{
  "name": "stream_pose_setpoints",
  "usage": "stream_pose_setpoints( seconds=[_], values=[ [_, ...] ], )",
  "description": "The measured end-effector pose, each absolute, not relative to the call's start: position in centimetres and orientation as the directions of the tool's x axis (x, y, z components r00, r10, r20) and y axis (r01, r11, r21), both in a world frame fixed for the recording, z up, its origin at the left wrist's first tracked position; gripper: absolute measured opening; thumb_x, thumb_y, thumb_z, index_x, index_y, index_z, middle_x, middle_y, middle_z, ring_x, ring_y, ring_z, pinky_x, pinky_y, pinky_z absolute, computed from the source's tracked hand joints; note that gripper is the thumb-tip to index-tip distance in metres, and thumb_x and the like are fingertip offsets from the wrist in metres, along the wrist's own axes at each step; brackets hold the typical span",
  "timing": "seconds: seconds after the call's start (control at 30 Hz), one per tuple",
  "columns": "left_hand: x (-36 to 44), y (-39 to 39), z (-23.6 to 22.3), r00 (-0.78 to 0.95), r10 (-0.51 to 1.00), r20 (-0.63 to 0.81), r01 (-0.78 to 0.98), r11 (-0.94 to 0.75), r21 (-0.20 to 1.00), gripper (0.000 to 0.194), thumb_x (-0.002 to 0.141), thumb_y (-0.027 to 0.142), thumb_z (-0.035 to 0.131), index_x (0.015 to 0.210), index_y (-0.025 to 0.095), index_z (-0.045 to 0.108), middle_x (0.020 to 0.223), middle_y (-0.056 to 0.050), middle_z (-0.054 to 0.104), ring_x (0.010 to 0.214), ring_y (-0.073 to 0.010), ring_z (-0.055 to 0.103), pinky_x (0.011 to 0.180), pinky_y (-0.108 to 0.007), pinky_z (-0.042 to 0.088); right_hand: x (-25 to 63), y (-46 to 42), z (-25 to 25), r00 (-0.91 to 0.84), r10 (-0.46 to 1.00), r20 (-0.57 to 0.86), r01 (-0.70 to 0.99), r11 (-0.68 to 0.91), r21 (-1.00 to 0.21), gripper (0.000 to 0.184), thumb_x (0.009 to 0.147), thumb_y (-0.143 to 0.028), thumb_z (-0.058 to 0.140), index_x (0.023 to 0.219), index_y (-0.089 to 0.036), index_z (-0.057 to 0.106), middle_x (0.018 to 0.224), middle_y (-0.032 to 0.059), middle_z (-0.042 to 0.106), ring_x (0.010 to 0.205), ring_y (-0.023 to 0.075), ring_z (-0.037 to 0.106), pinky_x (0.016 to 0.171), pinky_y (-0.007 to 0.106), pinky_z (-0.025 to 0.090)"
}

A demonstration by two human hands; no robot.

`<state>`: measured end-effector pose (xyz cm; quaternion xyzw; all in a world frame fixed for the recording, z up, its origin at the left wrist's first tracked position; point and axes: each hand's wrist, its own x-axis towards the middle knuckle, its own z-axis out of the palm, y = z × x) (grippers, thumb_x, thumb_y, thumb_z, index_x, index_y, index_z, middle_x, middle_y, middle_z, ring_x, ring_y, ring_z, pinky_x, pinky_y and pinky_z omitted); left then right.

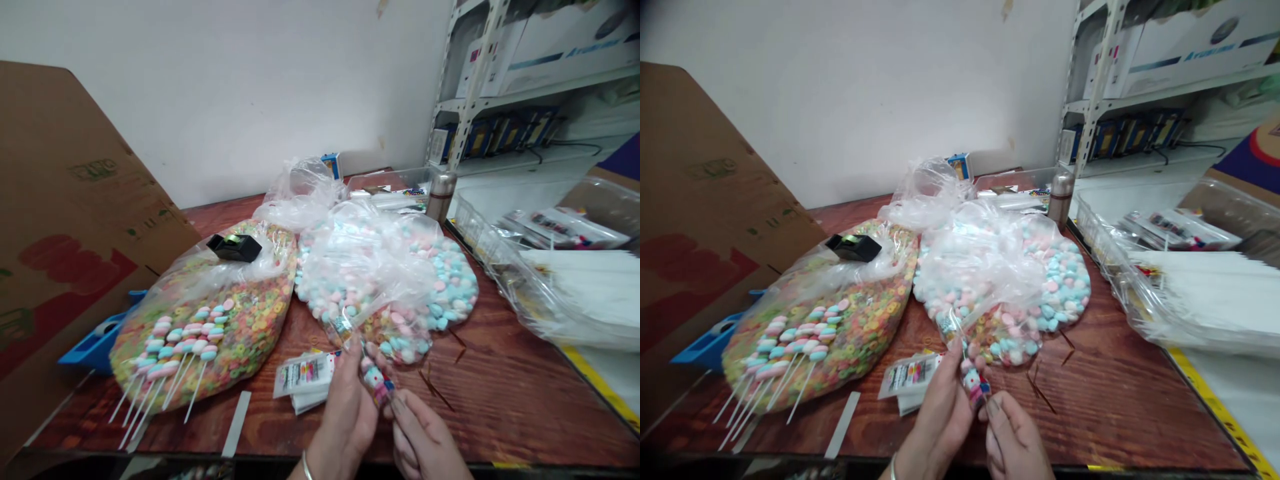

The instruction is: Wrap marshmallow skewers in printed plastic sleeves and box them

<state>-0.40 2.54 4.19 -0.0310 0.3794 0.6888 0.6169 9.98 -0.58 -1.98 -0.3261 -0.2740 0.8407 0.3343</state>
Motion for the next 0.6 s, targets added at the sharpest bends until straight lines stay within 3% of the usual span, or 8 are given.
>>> stream_pose_setpoints(
  seconds=[0.07,0.13,0.2,0.27,0.33,0.4,0.5,0.6],
  values=[
    [0.4,2.1,4.0,-0.217,0.823,-0.525,-0.874,0.077,0.481,0.028,0.074,0.035,0.075,0.087,0.017,0.058,0.071,0.001,0.057,0.058,-0.0091,0.057,0.052,-0.018,0.047,9.8,-0.3,-1.9,-0.537,0.747,-0.391,-0.356,-0.622,-0.698,0.048,0.075,-0.068,0.063,0.08,-0.022,0.049,0.041,-0.0165,0.023,0.035,0.0014,0.008,0.033,0.013,0.011],
    [0.6,2.0,3.9,-0.224,0.824,-0.52,-0.866,0.076,0.493,0.029,0.074,0.035,0.075,0.087,0.016,0.058,0.071,0.0,0.058,0.06,-0.01,0.057,0.053,-0.019,0.048,10.1,-0.2,-2.1,-0.524,0.765,-0.374,-0.247,-0.557,-0.793,0.049,0.08,-0.07,0.055,0.078,-0.021,0.05,0.041,-0.0149,0.026,0.034,0.0027,0.013,0.032,0.014,0.015],
    [0.3,2.1,3.9,-0.256,0.826,-0.502,-0.853,0.052,0.519,0.026,0.074,0.031,0.076,0.085,0.015,0.058,0.071,0.0,0.058,0.061,-0.0105,0.058,0.057,-0.021,0.05,10.6,-0.1,-2.4,-0.418,0.868,-0.268,-0.087,-0.331,-0.939,0.044,0.087,-0.063,0.048,0.082,-0.02,0.054,0.047,-0.0088,0.043,0.035,0.0061,0.033,0.035,0.017,0.029],
    [0.0,2.3,3.9,-0.294,0.829,-0.476,-0.833,0.023,0.553,0.022,0.075,0.027,0.075,0.083,0.015,0.059,0.071,0.0,0.058,0.062,-0.0107,0.058,0.061,-0.022,0.051,11.3,0.0,-2.7,-0.243,0.97,0.001,0.148,0.038,-0.988,0.031,0.091,-0.049,0.051,0.1,-0.02,0.059,0.074,0.002,0.065,0.061,0.0147,0.062,0.053,0.023,0.049],
    [-0.1,2.4,4.0,-0.302,0.836,-0.459,-0.815,0.023,0.579,0.02,0.076,0.027,0.074,0.083,0.015,0.06,0.071,0.0,0.059,0.064,-0.0113,0.059,0.063,-0.022,0.051,11.8,0.3,-2.9,-0.163,0.932,0.325,0.381,0.363,-0.85,0.032,0.089,-0.035,0.057,0.118,-0.022,0.055,0.104,0.0083,0.068,0.093,0.0225,0.066,0.078,0.032,0.053],
    [0.3,2.2,4.0,-0.273,0.85,-0.451,-0.804,0.057,0.592,0.021,0.077,0.03,0.073,0.083,0.014,0.062,0.072,-0.002,0.061,0.066,-0.0122,0.06,0.063,-0.022,0.05,12.2,0.7,-2.8,-0.247,0.816,0.522,0.51,0.568,-0.646,0.036,0.088,-0.025,0.059,0.123,-0.023,0.054,0.111,0.0106,0.065,0.101,0.0256,0.064,0.085,0.037,0.052],
    [0.8,1.9,3.9,-0.227,0.869,-0.439,-0.794,0.096,0.6,0.024,0.078,0.035,0.072,0.082,0.013,0.063,0.074,-0.004,0.064,0.067,-0.0132,0.06,0.065,-0.023,0.049,12.3,1.3,-2.5,-0.328,0.717,0.615,0.543,0.676,-0.498,0.031,0.087,-0.016,0.056,0.118,-0.022,0.058,0.105,0.0117,0.064,0.095,0.0253,0.064,0.081,0.039,0.052],
    [0.8,2.0,3.8,-0.246,0.869,-0.43,-0.781,0.085,0.618,0.025,0.078,0.037,0.072,0.081,0.014,0.063,0.072,-0.003,0.065,0.066,-0.0132,0.06,0.066,-0.025,0.049,12.1,1.3,-2.2,-0.307,0.761,0.572,0.482,0.642,-0.596,0.028,0.09,-0.014,0.05,0.115,-0.022,0.057,0.105,0.0107,0.061,0.095,0.0225,0.063,0.08,0.034,0.053]
  ],
)
